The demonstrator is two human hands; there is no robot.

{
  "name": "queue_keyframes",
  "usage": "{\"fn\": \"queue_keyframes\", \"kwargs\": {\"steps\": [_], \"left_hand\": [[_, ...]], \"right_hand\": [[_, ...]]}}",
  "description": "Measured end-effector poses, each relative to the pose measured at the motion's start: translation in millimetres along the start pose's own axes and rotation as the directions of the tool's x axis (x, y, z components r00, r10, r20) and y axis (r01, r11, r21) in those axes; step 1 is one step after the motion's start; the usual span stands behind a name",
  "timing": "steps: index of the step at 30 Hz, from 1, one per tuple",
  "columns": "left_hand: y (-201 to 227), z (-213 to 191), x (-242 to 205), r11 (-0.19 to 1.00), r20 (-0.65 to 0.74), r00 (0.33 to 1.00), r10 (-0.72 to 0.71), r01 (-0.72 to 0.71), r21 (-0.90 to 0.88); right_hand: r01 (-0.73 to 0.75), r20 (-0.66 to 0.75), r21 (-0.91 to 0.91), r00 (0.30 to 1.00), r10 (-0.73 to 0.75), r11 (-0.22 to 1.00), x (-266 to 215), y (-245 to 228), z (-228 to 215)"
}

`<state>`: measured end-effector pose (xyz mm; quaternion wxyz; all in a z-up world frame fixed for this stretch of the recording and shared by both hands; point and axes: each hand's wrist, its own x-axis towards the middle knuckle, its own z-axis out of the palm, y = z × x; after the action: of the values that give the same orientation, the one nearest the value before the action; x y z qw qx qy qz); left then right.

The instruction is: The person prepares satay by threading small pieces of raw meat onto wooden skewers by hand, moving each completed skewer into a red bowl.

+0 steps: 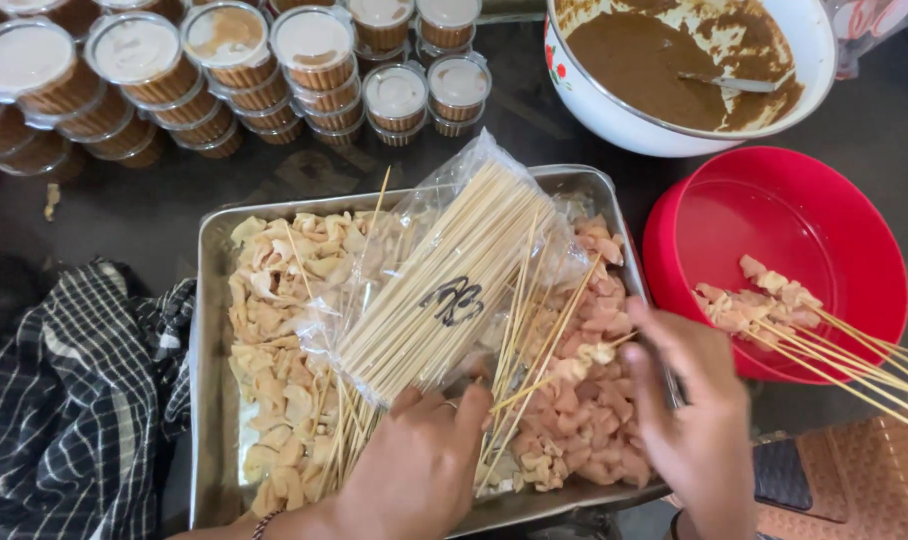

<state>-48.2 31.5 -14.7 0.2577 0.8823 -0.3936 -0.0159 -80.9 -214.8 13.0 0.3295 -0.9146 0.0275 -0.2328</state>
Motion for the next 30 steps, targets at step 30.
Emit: {"fn": "queue_keyframes", "kwargs": {"steps": [30], "left_hand": [[-28.9, -77.8, -6.6, 0.643, -0.022, 0.93, -0.366, 0.235, -0.729]], "right_hand": [[0.001, 0.853, 0.287, 0.454, -0.256, 0.958, -20.4, -81.3, 75.6]]}}
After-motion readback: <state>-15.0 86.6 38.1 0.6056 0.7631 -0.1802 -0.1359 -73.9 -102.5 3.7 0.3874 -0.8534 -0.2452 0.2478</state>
